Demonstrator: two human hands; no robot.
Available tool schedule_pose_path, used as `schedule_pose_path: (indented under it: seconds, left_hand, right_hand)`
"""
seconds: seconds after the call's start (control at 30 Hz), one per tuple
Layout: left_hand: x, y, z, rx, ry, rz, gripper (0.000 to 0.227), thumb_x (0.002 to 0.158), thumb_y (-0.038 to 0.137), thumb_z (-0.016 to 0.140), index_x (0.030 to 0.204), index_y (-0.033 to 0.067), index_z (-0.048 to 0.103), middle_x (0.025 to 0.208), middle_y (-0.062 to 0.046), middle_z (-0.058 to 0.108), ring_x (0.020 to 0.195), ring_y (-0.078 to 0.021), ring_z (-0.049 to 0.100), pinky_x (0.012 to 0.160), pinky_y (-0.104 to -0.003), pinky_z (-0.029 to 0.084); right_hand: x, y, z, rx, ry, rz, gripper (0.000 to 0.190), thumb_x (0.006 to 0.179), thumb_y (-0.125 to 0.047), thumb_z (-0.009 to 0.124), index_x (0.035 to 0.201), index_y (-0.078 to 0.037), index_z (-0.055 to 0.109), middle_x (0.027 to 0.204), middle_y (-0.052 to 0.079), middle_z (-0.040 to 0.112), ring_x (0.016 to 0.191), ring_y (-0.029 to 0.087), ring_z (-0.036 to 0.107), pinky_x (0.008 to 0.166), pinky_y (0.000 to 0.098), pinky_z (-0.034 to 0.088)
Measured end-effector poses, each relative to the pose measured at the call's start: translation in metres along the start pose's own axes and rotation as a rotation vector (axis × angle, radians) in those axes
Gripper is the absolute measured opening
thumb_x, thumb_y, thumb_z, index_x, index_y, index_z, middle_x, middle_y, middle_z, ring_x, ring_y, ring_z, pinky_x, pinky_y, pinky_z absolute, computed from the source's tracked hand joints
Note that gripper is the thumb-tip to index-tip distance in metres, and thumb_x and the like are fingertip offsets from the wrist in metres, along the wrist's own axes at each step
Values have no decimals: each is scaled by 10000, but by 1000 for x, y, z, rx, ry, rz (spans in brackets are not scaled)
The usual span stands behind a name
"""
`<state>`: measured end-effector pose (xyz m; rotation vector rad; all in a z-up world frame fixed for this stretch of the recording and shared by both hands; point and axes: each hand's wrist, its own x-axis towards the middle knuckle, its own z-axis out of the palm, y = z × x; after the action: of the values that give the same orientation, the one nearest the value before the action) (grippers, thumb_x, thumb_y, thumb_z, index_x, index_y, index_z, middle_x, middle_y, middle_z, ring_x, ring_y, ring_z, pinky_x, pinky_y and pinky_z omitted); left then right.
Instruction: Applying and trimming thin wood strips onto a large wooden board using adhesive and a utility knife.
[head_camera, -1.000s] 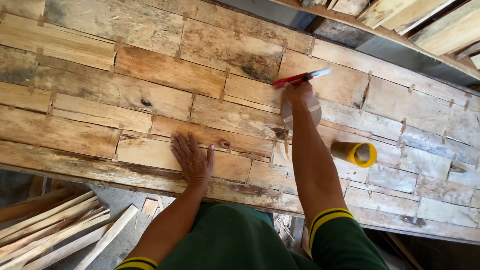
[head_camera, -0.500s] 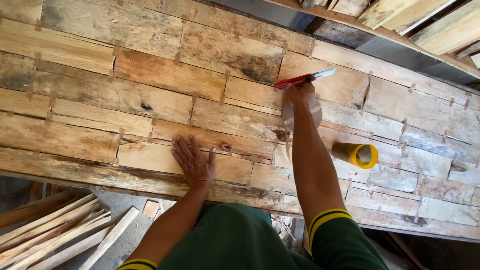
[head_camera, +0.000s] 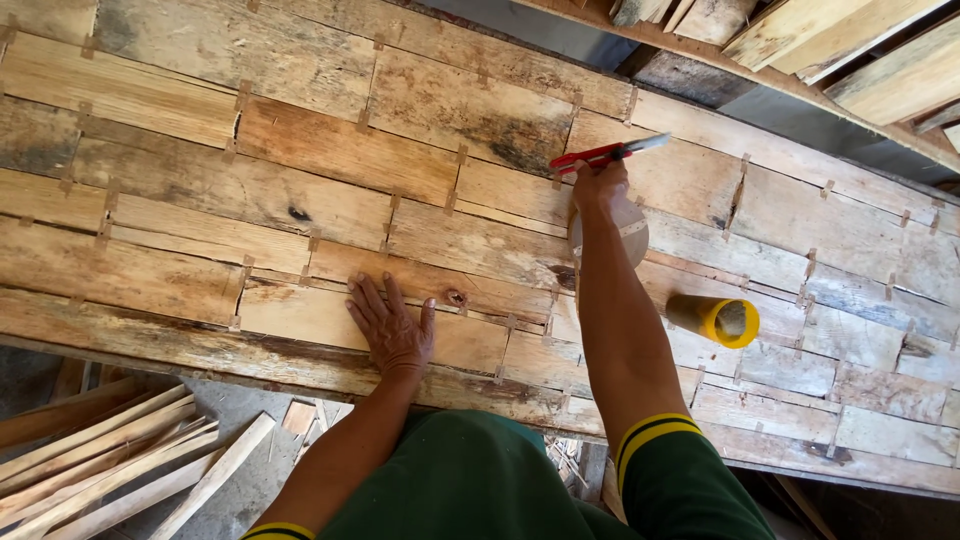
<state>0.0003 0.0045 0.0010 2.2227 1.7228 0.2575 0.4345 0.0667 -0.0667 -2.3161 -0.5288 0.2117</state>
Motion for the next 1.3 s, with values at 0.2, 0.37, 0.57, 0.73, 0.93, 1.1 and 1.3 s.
schedule_pose_path:
  seconds: [0.2, 0.37, 0.57, 0.73, 0.93, 1.1, 1.3]
  left_hand:
    - [2, 1, 0, 19, -29, -17, 909, 991, 655, 428, 1604, 3, 269, 1678, -318, 100, 1577, -457, 34, 1262, -580, 8]
    - [1, 2, -1, 1, -10, -8, 903, 997, 642, 441, 1605, -5, 272, 1678, -328, 106, 1575, -463, 37, 1260, -583, 11]
    - [1, 2, -1, 5, 2, 0, 899, 985, 625, 476, 1597, -3, 280, 1674, -332, 109, 1574, -468, 45, 1260, -592, 20]
    - [2, 3, 1, 35, -14, -1, 902, 982, 624, 480, 1596, -7, 280, 1673, -330, 111, 1573, -477, 46, 1260, -596, 23]
    - [2, 4, -1, 10, -15, -2, 924, 989, 657, 434, 1603, -12, 260, 1674, -332, 98, 1567, -468, 34, 1249, -583, 5]
    - [2, 3, 1, 42, -10, -4, 915, 998, 659, 414, 1615, 4, 252, 1682, -322, 90, 1577, -455, 23, 1262, -574, -5]
    - [1, 4, -1, 45, -23, -11, 922, 993, 657, 424, 1614, -2, 249, 1684, -316, 79, 1579, -449, 16, 1262, -568, -8]
  right_hand:
    - [-3, -9, -9, -43, 31, -31, 371, 788, -221, 917, 1011, -43, 681, 894, 105, 768, 823, 261, 744, 735, 398, 566]
    - [1, -4, -17, -18, 68, -19, 361, 755, -211, 907, 999, -49, 695, 881, 92, 783, 820, 258, 754, 743, 394, 575]
    - [7, 16, -9, -18, 58, 4, 356, 765, -251, 919, 981, -63, 707, 895, 93, 783, 819, 251, 752, 744, 395, 577]
    - [0, -8, -19, -176, -83, 194, 362, 792, -319, 929, 928, -62, 713, 886, 97, 751, 807, 250, 714, 726, 398, 559]
    - [-5, -3, -11, 66, -70, 59, 286, 799, -195, 898, 946, -63, 691, 852, 82, 770, 768, 215, 732, 703, 364, 579]
    - [-7, -18, -17, -76, -69, 12, 354, 762, -240, 919, 954, -56, 684, 857, 88, 774, 792, 239, 730, 716, 389, 555]
    - [-16, -31, -31, -118, -110, 119, 315, 759, -272, 905, 940, -83, 728, 880, 100, 768, 829, 269, 734, 738, 411, 557]
